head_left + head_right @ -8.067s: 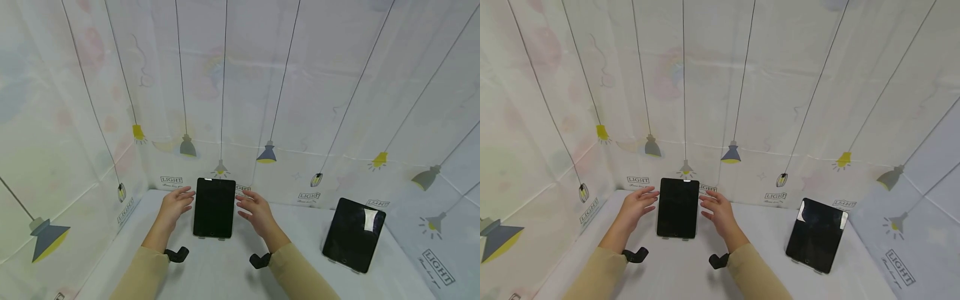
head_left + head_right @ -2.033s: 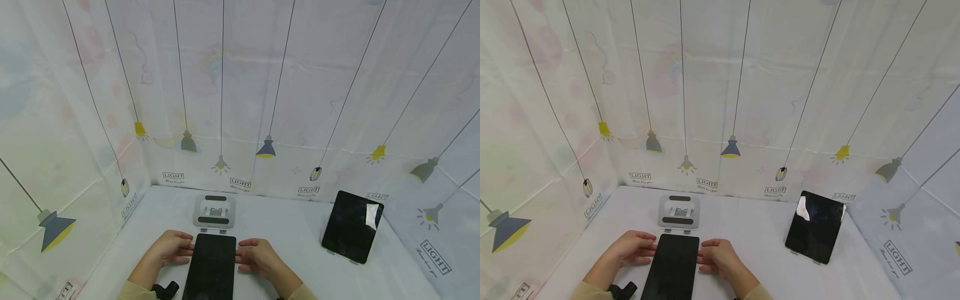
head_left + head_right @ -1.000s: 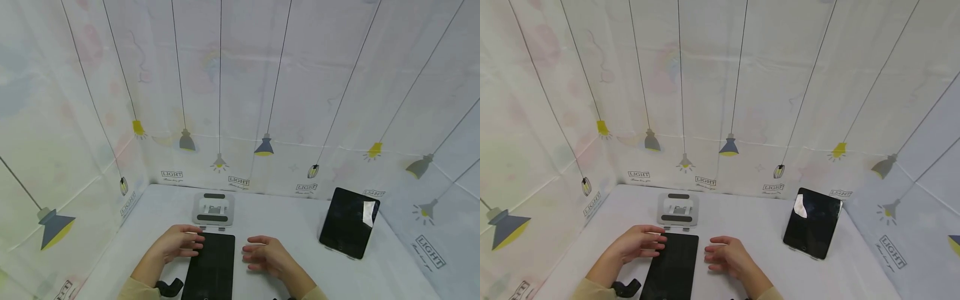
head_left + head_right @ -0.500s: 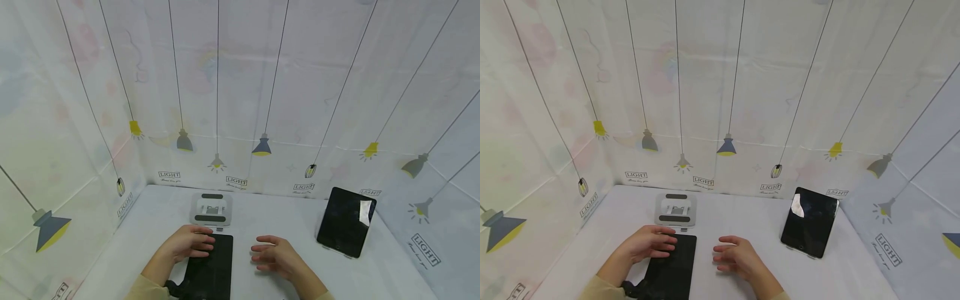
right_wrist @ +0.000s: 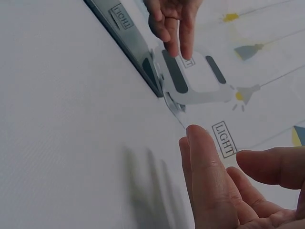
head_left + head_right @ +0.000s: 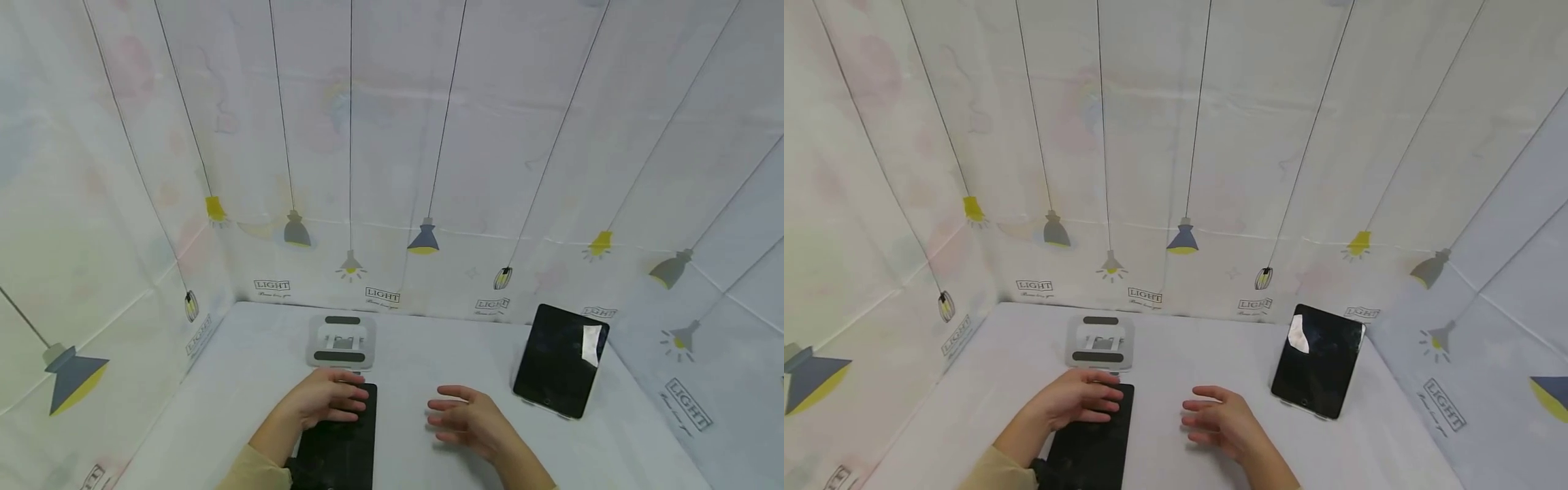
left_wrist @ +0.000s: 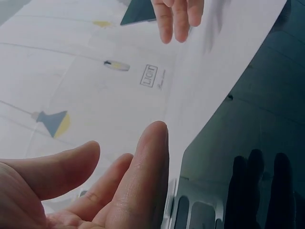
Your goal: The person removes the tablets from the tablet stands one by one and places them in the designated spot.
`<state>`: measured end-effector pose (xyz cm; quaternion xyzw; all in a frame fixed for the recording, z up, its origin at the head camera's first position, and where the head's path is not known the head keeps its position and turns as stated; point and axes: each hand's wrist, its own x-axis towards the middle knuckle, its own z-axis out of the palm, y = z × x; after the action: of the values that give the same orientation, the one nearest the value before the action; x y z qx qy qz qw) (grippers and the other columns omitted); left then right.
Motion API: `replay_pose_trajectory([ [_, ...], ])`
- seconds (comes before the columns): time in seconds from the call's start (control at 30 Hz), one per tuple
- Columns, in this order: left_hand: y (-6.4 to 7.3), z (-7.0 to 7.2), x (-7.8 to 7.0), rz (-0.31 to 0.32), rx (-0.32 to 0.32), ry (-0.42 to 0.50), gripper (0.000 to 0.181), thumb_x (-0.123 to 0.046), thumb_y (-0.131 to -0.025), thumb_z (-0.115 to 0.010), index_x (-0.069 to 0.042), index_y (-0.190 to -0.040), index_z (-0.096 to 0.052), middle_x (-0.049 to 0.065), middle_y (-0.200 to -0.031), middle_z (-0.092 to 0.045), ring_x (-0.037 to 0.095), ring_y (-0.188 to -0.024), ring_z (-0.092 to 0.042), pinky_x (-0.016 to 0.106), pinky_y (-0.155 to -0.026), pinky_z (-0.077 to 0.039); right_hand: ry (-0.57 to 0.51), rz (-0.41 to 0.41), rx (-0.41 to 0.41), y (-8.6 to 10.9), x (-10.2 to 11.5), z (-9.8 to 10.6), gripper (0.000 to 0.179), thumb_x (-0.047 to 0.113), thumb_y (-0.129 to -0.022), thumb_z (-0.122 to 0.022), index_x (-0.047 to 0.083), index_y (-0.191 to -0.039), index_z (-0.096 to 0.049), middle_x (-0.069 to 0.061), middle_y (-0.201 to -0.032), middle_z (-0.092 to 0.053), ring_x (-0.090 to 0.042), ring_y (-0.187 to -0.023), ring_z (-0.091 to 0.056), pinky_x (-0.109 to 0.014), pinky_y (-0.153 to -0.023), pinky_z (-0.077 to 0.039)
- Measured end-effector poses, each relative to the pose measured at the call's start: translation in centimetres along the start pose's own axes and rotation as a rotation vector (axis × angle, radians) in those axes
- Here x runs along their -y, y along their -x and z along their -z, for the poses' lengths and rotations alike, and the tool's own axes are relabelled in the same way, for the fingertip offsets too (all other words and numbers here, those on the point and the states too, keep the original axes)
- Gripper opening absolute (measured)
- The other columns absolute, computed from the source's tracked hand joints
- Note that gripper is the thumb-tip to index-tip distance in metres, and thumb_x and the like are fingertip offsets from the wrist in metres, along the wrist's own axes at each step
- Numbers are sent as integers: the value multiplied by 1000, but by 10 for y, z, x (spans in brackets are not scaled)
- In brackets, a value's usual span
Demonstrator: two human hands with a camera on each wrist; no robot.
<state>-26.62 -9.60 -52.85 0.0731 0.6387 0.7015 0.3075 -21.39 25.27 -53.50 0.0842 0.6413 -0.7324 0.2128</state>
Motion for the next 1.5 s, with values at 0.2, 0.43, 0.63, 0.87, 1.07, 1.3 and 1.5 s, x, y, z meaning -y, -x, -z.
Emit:
replay_pose_trajectory([
  [0.2, -11, -11, 5, -13, -27, 34, 51, -14, -105, -67, 10, -148, -54, 26, -135, -72, 27, -107, -80, 48, -90, -68, -16, 17, -25, 7, 0, 16, 76, 0, -95, -69, -4, -162, -34, -22, -143, -70, -27, -110, -80, -42, -86, -69],
  [0.43, -20, -28, 9, -21, -46, 37, 49, -14, -103, -69, 9, -145, -57, 24, -132, -74, 28, -104, -81, 50, -88, -68, -44, 16, -58, 19, -4, 42, 77, 1, -97, -68, -5, -164, -30, -20, -141, -71, -26, -112, -79, -43, -88, -68],
  [0.63, -31, -42, 10, 2, -19, 47, 50, -15, -102, -71, 6, -145, -59, 22, -131, -76, 26, -103, -81, 49, -88, -68, -92, 1, -91, 32, -6, 65, 75, 3, -101, -67, -4, -165, -28, -15, -137, -75, -26, -112, -80, -45, -89, -68],
  [0.87, -45, -56, 14, 21, 8, 78, 50, -14, -101, -73, 4, -145, -60, 24, -139, -72, 29, -108, -81, 49, -89, -68, -109, -1, -126, 43, -2, 91, 77, 7, -105, -65, -3, -167, -21, -11, -136, -75, -30, -119, -77, -50, -100, -64],
  [1.07, -61, -69, 15, 17, 39, 102, 49, -15, -101, -72, 2, -146, -60, 23, -141, -71, 30, -111, -80, 50, -91, -67, -145, 8, -215, 50, 3, 108, 72, 8, -106, -66, 0, -166, -27, -8, -129, -77, -34, -118, -77, -53, -102, -63],
  [1.3, -80, -94, 9, -9, 74, 117, 50, -14, -101, -71, 1, -147, -59, 24, -145, -68, 33, -114, -79, 50, -91, -67, -136, 30, -298, 61, 12, 126, 68, 10, -106, -67, 3, -165, -32, -4, -127, -78, -30, -114, -78, -53, -101, -63],
  [1.5, -95, -115, 2, -11, 99, 106, 44, -15, -101, -73, -3, -142, -65, 22, -143, -70, 31, -113, -80, 49, -89, -68, -155, 30, -323, 70, 16, 142, 73, 12, -107, -66, 7, -167, -25, 6, -117, -78, -25, -113, -78, -51, -103, -63],
])
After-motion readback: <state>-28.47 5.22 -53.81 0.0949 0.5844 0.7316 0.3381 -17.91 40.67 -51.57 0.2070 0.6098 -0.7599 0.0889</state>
